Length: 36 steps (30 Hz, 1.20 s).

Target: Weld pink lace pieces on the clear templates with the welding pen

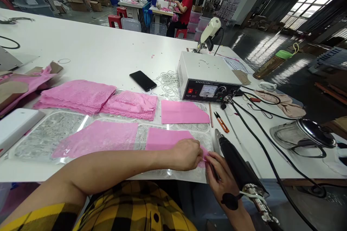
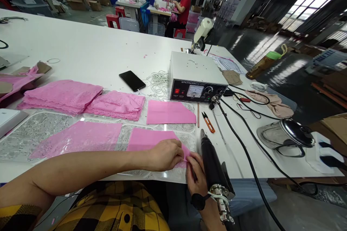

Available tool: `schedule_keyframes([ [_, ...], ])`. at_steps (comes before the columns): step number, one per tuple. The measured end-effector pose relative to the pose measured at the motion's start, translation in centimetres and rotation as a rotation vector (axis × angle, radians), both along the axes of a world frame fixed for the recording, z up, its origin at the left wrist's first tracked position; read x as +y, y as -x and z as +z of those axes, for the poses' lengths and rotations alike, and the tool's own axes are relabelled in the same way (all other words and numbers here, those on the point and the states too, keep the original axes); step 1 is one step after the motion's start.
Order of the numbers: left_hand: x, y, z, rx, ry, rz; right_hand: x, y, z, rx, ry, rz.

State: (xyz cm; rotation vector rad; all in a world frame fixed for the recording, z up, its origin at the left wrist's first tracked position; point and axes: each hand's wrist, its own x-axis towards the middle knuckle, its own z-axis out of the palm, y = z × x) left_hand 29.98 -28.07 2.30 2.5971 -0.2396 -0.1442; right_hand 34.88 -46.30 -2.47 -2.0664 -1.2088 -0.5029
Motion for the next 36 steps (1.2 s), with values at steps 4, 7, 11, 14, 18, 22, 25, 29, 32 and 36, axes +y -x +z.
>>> schedule_keyframes([
  [4, 0.1, -0.1, 0.0, 0.013, 0.041, 0.010, 0.0, 0.3, 0.5, -0.105, 0.050, 0.004],
  [7, 0.0, -0.1, -0.1, 0.021, 0.074, 0.028, 0.0, 0.5, 0.7, -0.085, 0.035, -0.013],
  [11, 0.0, 0.0, -0.2, 0.033, 0.138, 0.056, -0.1, 0.9, 0.8, -0.053, 0.015, -0.036],
  [14, 0.1, 0.0, 0.0, 0.050, 0.221, 0.075, -0.1, 1.2, 0.9, -0.068, 0.010, -0.091],
  [18, 0.9, -0.1, 0.8, 0.081, 0.402, 0.166, -0.2, 1.4, 0.8, -0.088, -0.012, -0.114],
  [22, 2.8, 0.5, 2.0, 0.108, 0.648, 0.354, -0.3, 1.4, 0.5, -0.108, 0.001, -0.020],
  [25, 4.8, 1.6, 2.9, 0.130, 0.858, 0.489, 0.0, 1.5, 0.6, -0.138, -0.027, 0.010],
  [29, 7.1, 3.5, 3.9, 0.129, 1.097, 0.630, 1.7, 2.2, 1.7, -0.133, -0.044, 0.047],
  [32, 8.1, 4.6, 4.3, 0.124, 1.228, 0.701, 4.0, 3.0, 3.0, -0.062, -0.009, 0.070],
  [36, 9.5, 6.1, 5.1, 0.087, 1.374, 0.780, 8.3, 4.3, 4.1, 0.098, 0.087, 0.100],
])
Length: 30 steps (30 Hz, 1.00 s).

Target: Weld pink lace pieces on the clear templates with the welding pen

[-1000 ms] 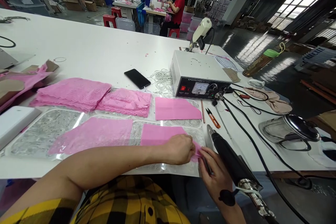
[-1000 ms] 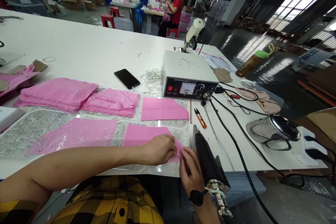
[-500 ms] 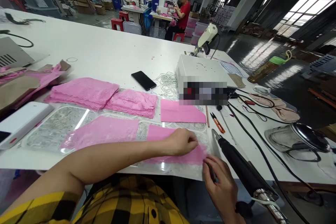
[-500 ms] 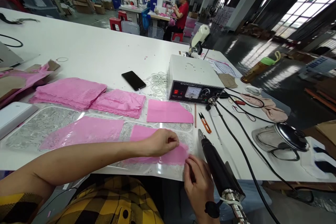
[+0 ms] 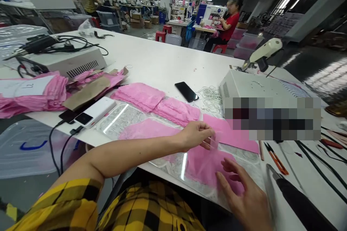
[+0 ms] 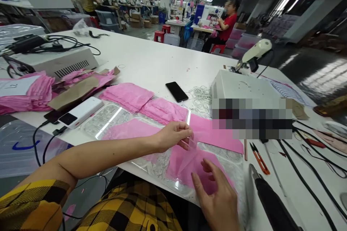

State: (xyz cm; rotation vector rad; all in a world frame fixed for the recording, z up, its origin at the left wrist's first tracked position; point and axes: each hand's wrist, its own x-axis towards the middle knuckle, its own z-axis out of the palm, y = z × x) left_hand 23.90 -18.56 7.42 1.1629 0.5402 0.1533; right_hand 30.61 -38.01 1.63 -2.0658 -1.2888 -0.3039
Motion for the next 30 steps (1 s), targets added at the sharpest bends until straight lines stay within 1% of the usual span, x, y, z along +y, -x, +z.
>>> schedule_keyframes([
  [2, 1.1, 1.0, 0.5, -0.020, 0.047, 0.066, 2.4, 0.9, -0.1, 0.033, 0.080, 0.002],
  [4, 2.4, 2.4, 1.0, -0.044, 0.082, 0.135, 4.7, 1.9, -0.6, 0.014, 0.126, 0.021],
  [6, 3.8, 4.4, 1.2, -0.071, 0.105, 0.208, 6.5, 3.0, -1.1, -0.001, 0.136, 0.094],
  [8, 5.2, 6.8, 1.0, -0.095, 0.117, 0.276, 7.7, 3.9, -1.4, 0.030, 0.126, 0.198],
  [11, 6.8, 10.9, -0.3, -0.108, 0.122, 0.373, 8.4, 4.2, -1.3, 0.130, 0.133, 0.306],
  [13, 7.4, 13.2, -1.6, -0.101, 0.116, 0.449, 8.8, 3.7, -1.1, 0.184, 0.158, 0.305],
  [15, 7.6, 14.9, -2.9, -0.090, 0.115, 0.500, 9.3, 2.9, -0.9, 0.217, 0.191, 0.252],
  [18, 7.4, 16.2, -4.4, -0.091, 0.097, 0.542, 10.6, 1.7, -0.7, 0.247, 0.279, 0.157],
  [21, 6.9, 16.6, -5.0, -0.106, 0.034, 0.548, 12.0, 1.2, -0.7, 0.256, 0.351, 0.102],
  [24, 6.6, 17.1, -5.1, -0.100, -0.065, 0.547, 12.8, 1.2, -0.7, 0.262, 0.374, 0.111],
  [27, 6.4, 17.9, -5.1, -0.082, -0.171, 0.524, 13.0, 1.2, -0.4, 0.273, 0.389, 0.135],
  [29, 6.3, 18.7, -5.3, -0.059, -0.277, 0.500, 13.1, 1.1, 0.1, 0.286, 0.394, 0.141],
  [30, 6.3, 19.1, -5.5, -0.039, -0.360, 0.492, 13.3, 1.2, 0.3, 0.292, 0.395, 0.143],
])
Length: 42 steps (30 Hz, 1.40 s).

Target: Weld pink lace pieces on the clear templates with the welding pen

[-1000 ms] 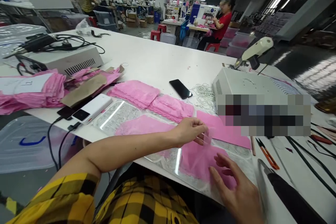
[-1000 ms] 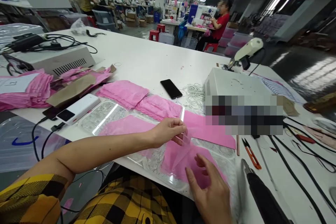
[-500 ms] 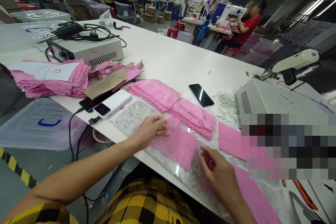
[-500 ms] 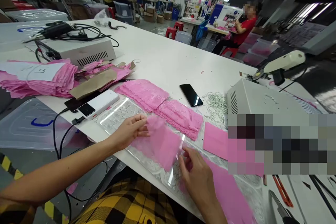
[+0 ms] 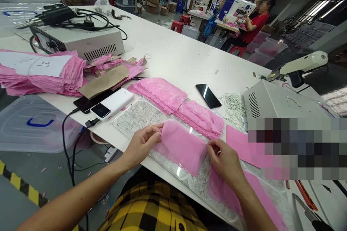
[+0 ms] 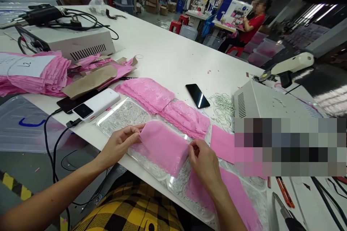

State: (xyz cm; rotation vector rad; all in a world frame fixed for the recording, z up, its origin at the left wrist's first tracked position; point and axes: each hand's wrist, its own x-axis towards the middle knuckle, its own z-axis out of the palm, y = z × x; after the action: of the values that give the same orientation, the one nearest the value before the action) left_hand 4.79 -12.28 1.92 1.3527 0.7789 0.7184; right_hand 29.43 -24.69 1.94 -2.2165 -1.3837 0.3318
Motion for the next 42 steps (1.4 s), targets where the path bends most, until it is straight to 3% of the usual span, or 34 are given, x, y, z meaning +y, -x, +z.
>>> schedule_keyframes([
  [5, -0.4, 2.1, -1.1, 0.317, -0.632, 0.052, 1.6, 0.6, 0.8, 0.007, 0.008, 0.033],
  [8, -0.3, 2.9, -1.2, 0.502, -0.993, 0.151, 2.0, 1.0, 0.8, -0.006, 0.005, 0.027],
  [10, -0.1, 3.0, -1.0, 0.547, -1.175, 0.201, 1.5, 1.1, 0.6, -0.006, -0.017, 0.033],
  [12, -0.1, 2.6, -0.7, 0.498, -1.286, 0.154, 0.4, 1.0, 0.6, -0.002, -0.065, 0.066],
  [17, -1.5, -0.7, -0.5, 0.244, -1.324, -0.204, -4.9, -0.5, 0.7, -0.082, -0.240, 0.049],
  [22, -3.9, -5.9, -1.1, 0.111, -1.323, -0.576, -12.3, -3.4, 0.1, -0.230, -0.266, -0.224],
  [26, -4.8, -9.4, -1.1, 0.081, -1.395, -0.745, -17.3, -4.9, -0.6, -0.290, -0.233, -0.428],
  [29, -5.0, -11.0, -1.1, 0.074, -1.405, -0.807, -19.5, -5.2, -1.0, -0.251, -0.215, -0.502],
  [33, -5.1, -11.7, -1.0, 0.072, -1.374, -0.804, -20.1, -5.1, -1.3, -0.177, -0.194, -0.592],
  [38, -5.1, -11.6, -0.3, 0.090, -1.327, -0.798, -19.3, -4.7, -1.6, -0.127, -0.057, -0.541],
  [42, -4.9, -11.4, -0.4, 0.087, -1.345, -0.833, -19.3, -4.5, -2.0, -0.114, -0.052, -0.544],
])
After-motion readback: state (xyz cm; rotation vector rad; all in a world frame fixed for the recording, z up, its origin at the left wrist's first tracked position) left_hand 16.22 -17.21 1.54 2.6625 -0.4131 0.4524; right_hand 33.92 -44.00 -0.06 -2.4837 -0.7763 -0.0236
